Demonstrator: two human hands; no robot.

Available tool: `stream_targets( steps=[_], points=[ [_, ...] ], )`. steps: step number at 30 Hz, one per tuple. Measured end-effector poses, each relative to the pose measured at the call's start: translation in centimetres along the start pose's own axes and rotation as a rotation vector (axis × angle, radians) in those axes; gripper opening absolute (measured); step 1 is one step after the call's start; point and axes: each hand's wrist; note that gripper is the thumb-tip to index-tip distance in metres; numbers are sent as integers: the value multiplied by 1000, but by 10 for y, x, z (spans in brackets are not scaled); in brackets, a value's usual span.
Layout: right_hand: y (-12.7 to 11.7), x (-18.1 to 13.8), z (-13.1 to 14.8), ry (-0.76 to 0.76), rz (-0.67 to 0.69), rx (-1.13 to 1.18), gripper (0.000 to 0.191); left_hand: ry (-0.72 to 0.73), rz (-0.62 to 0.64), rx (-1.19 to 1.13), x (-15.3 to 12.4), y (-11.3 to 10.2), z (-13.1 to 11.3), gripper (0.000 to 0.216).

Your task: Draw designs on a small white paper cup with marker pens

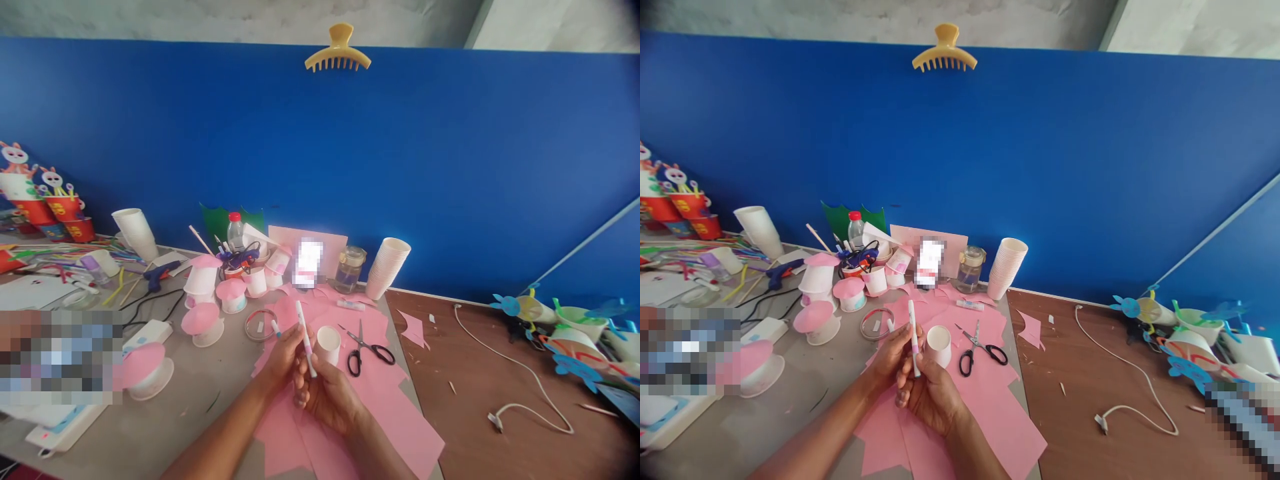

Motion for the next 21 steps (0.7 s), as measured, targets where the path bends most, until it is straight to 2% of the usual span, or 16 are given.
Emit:
stream_targets(
  steps=[9, 16, 19, 21],
  points=[
    [4, -2, 4, -78, -104, -428, 41, 108, -90, -8, -1, 3, 1, 39],
    [12, -7, 8, -198, -362, -1050, 29, 227, -168, 77, 2, 7, -2, 40],
    [10, -8, 7, -341, -437, -1331, 23, 227, -186, 108, 1, 8, -2, 42],
    [8, -8, 5, -438, -472, -1436, 19, 240, -195, 125, 0, 8, -1, 42]
  ],
)
Point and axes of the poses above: each hand's wrist, its own x-axis towards the middle knuckle, its own y-axis out of the palm, z = x × y, and after that the axes turned 3 degrees about -y, right-handed
